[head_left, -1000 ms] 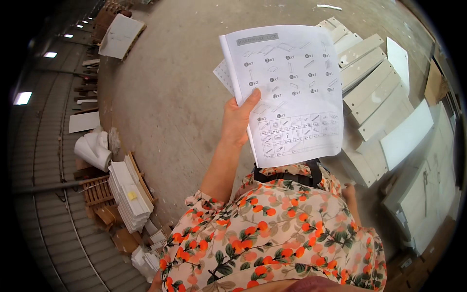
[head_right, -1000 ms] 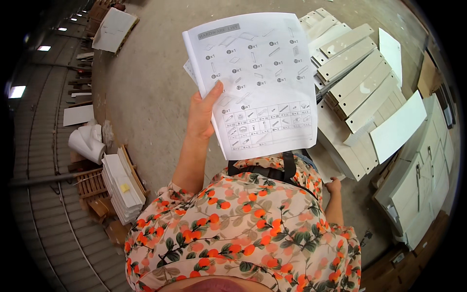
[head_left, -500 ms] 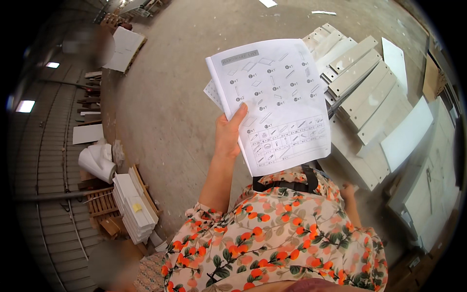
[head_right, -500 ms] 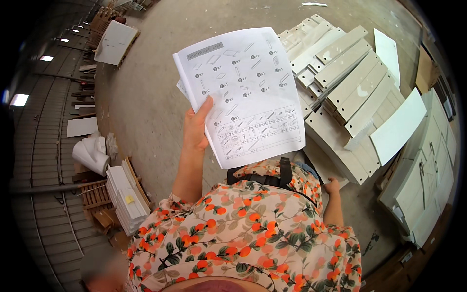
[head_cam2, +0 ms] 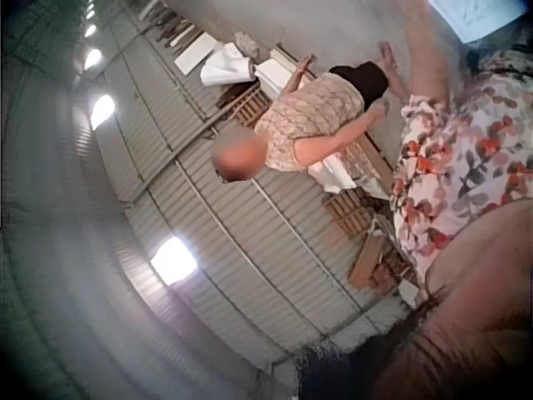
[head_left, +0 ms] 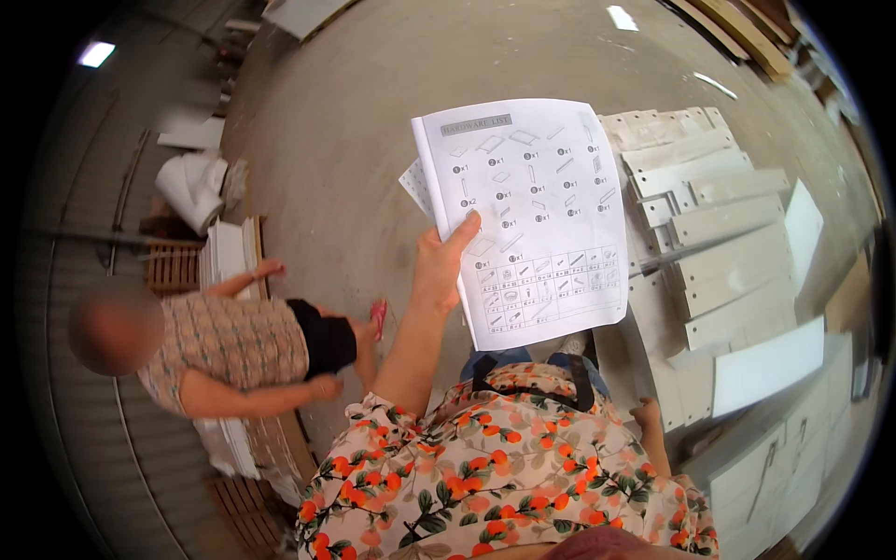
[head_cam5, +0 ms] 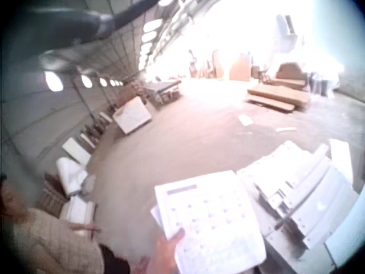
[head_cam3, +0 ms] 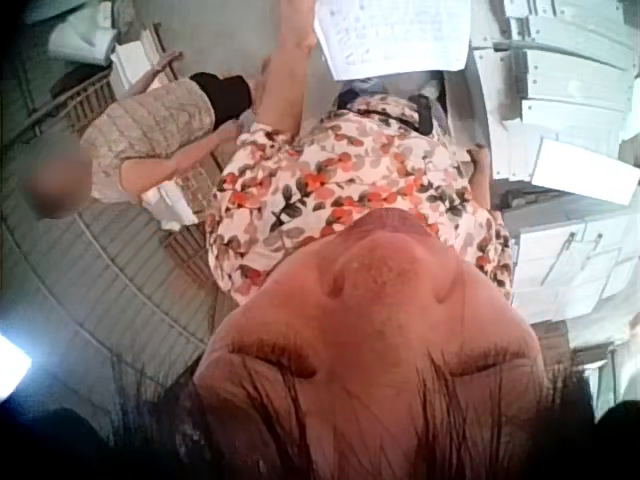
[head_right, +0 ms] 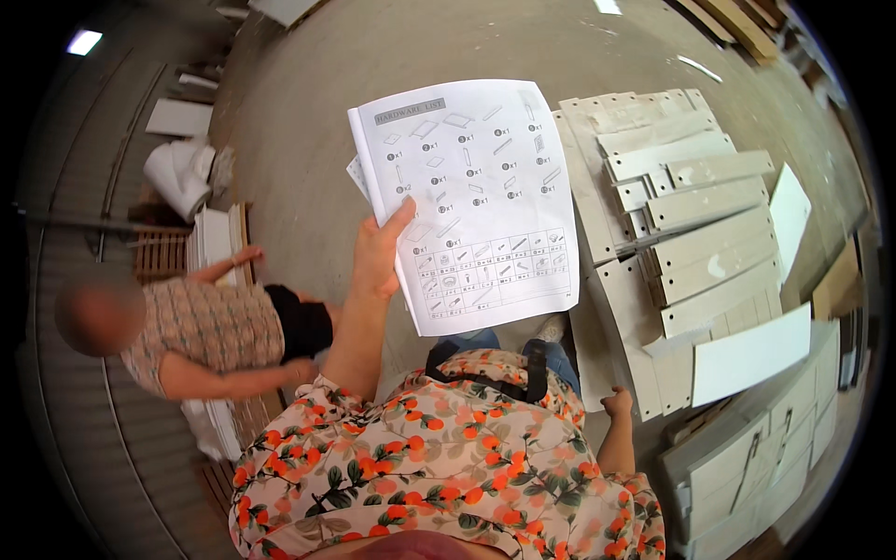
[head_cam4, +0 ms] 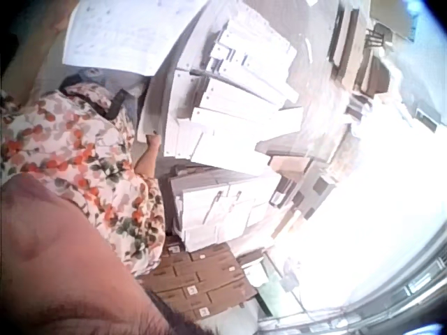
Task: The person holds an instruction manual and walks through a warehouse, picking up sticker sheets from a shelf and comparing them to white furniture panels.
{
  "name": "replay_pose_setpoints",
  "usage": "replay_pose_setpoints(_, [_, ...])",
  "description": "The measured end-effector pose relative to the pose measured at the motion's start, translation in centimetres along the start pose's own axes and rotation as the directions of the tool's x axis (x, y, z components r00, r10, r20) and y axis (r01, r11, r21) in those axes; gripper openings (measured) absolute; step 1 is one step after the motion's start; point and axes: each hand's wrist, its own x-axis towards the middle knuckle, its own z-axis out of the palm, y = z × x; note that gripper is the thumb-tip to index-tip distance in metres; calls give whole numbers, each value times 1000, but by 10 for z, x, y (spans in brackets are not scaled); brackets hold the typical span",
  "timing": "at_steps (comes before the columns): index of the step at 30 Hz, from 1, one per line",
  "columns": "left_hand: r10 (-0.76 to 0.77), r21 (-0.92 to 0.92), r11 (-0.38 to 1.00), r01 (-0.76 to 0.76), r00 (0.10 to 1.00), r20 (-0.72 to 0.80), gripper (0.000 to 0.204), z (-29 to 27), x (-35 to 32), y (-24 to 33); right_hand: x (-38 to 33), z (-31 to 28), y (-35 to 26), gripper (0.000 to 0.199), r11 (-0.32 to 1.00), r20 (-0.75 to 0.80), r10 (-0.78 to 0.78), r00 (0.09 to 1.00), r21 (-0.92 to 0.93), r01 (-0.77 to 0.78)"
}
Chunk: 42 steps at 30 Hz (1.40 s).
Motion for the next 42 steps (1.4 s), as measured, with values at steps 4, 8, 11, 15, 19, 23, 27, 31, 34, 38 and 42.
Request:
replay_pose_setpoints(4, [-2, -49, 999, -7, 981, -193, 26, -6, -14, -17, 50, -37, 0, 46, 985, 63, -81, 995, -148, 90])
replay_pose_setpoints(8, [30, -42, 998, -43, 964, -266, 25, -42, -18, -29, 94, -14, -14, 45, 973, -2, -190, 982, -134, 188])
replay_pose_setpoints(11, [37, -44, 998, -53, 953, -301, 24, -47, -15, -36, 105, -22, -43, 46, 956, -14, -271, 962, -116, 268])
replay_pose_setpoints(15, [37, -19, 999, -46, 940, -340, 25, -49, -14, -35, 90, -7, -79, 47, 957, 93, -267, 959, -89, 275])
replay_pose_setpoints(19, [2, -63, 998, -28, 925, -380, 27, -56, -32, -38, 122, 21, -56, 45, 844, 203, -442, 874, -236, 482])
replay_pose_setpoints(23, [72, 2, 997, -82, 866, -494, 29, -74, -47, -61, 161, 19, -59, 42, 701, 373, -530, 761, -311, 641])
replay_pose_setpoints(27, [154, 66, 985, -156, 655, -740, 29, -99, -101, -91, 272, 45, -56, 39, 478, 574, -476, 666, -467, 744])
replay_pose_setpoints(31, [207, 70, 899, -433, 276, -939, 30, -96, -146, -132, 304, 28, -150, 40, 265, 729, -402, 554, -486, 833])
replay_pose_setpoints(34, [104, 76, 847, -526, 24, -994, 33, -74, -113, -176, 324, 4, -220, 41, 169, 756, -419, 503, -480, 861])
replay_pose_setpoints(38, [-19, 30, 878, -477, -98, -995, 33, -121, -236, -150, 234, 29, -312, 46, 141, 722, -415, 553, -549, 824])
replay_pose_setpoints(42, [-74, 48, 800, -598, -177, -982, 35, -115, -217, -164, 220, 37, -408, 38, -1, 735, -566, 374, -454, 891])
